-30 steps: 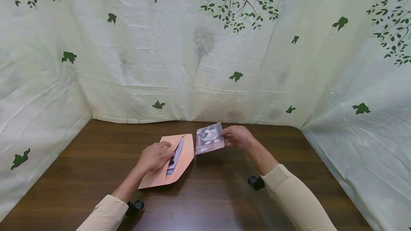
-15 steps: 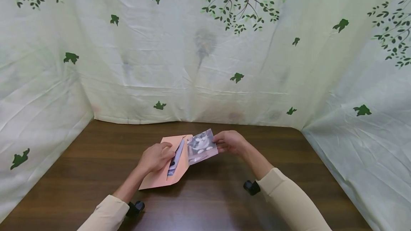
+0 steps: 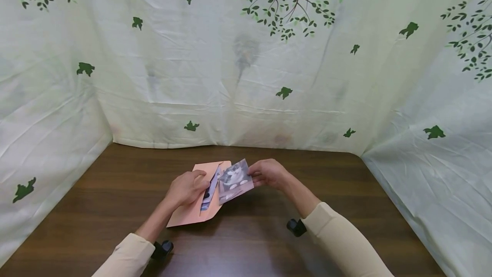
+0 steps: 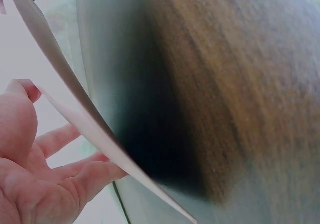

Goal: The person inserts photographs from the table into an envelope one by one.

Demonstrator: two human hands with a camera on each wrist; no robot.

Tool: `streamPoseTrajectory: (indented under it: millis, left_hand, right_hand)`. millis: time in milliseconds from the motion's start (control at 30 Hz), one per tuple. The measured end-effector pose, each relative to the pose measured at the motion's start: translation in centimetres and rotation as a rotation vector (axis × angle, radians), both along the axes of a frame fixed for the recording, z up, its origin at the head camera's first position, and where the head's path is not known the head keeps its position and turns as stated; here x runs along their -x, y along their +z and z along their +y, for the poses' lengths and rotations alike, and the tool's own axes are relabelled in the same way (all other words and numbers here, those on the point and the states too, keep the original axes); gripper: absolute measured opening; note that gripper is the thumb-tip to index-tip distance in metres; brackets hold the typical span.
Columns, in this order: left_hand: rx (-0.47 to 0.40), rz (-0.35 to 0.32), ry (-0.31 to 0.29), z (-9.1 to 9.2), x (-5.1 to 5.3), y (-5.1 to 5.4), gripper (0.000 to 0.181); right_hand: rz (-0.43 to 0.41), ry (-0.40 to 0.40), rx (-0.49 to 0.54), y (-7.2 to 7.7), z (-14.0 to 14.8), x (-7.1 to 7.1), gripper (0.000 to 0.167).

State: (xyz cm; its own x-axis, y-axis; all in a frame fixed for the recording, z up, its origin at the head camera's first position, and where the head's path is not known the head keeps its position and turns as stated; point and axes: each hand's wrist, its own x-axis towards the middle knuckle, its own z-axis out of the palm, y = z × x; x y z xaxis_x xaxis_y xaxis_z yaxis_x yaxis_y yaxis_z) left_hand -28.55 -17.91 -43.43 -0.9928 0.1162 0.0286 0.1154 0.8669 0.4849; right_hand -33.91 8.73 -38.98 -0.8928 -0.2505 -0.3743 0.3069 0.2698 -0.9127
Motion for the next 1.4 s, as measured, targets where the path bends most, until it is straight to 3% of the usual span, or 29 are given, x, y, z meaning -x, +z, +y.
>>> streamPoseTrajectory:
  millis: [167, 533, 800, 1033, 1400]
  left_hand:
    - [0.001, 0.012, -0.009, -0.1, -0.2, 0.1, 0.048]
    - [0.006, 0.015, -0.013, -0.2, -0.2, -0.1, 0.048]
    - [-0.027, 0.014, -0.003, -0.2, -0.2, -0.1, 0.047]
    - [-0.025, 0.009, 0.001, -0.2, -0.2, -0.1, 0.047]
    - [-0.029, -0.025, 0.017, -0.1, -0.3, 0.2, 0.049]
  right_hand:
    - [0.0, 0.012, -0.022, -0.3, -0.8, -0.3, 0.025]
    - [0.005, 0.024, 0.054, -1.0, -2.5, -0.7, 0.024]
    - [0.019, -0.014, 0.065, -1.6, -3.8, -0.9, 0.023]
    - [0.016, -0.057, 0.138, -1.7, -4.9, -1.3, 0.022]
    - [0.017, -0.074, 0.183, -2.0, -6.3, -1.5, 0.022]
